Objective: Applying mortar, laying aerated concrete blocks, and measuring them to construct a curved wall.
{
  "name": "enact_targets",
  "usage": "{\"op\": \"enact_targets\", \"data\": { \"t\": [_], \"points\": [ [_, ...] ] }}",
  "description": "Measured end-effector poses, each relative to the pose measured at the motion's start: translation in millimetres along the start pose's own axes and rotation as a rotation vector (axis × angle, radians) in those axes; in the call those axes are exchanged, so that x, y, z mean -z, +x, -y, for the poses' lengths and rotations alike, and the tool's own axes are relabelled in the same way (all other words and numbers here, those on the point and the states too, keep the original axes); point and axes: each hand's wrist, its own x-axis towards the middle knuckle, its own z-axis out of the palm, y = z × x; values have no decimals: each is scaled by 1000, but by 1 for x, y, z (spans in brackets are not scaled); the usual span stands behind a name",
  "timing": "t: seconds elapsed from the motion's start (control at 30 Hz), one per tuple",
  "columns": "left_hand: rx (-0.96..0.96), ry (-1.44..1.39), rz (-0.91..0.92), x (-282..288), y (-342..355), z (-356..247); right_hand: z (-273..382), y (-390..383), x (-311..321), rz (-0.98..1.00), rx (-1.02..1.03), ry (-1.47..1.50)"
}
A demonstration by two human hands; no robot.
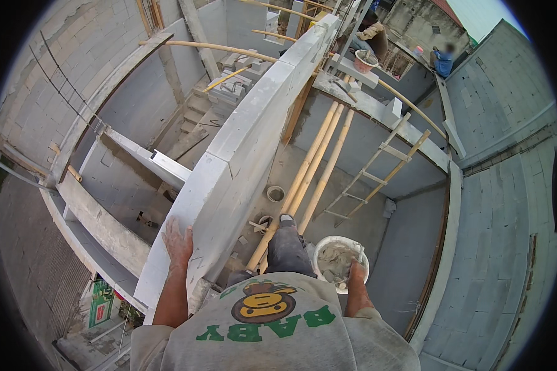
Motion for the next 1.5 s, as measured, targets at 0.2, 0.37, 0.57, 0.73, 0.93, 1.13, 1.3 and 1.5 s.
{"op": "enact_targets", "data": {
  "t": [0.2,0.37,0.57,0.73,0.93,1.13,1.3,1.5],
  "points": [
    [-86,37,17,-17,110,-75,-45,52,53,-90,-138,111],
    [-218,86,62,-83,221,-179,-30,35,59,-284,-370,200],
    [-267,137,99,-162,334,-290,52,49,50,-455,-391,375],
    [-229,188,107,-208,374,-359,89,75,35,-409,-429,716],
    [-248,175,44,-235,458,-424,158,133,-4,-372,-333,760],
    [-297,120,5,-273,527,-471,288,181,-38,-389,-314,687],
    [-165,198,25,-301,559,-517,391,190,-74,-302,-124,437],
    [-110,243,89,-312,624,-596,464,250,-112,-318,-264,513]
  ]
}}
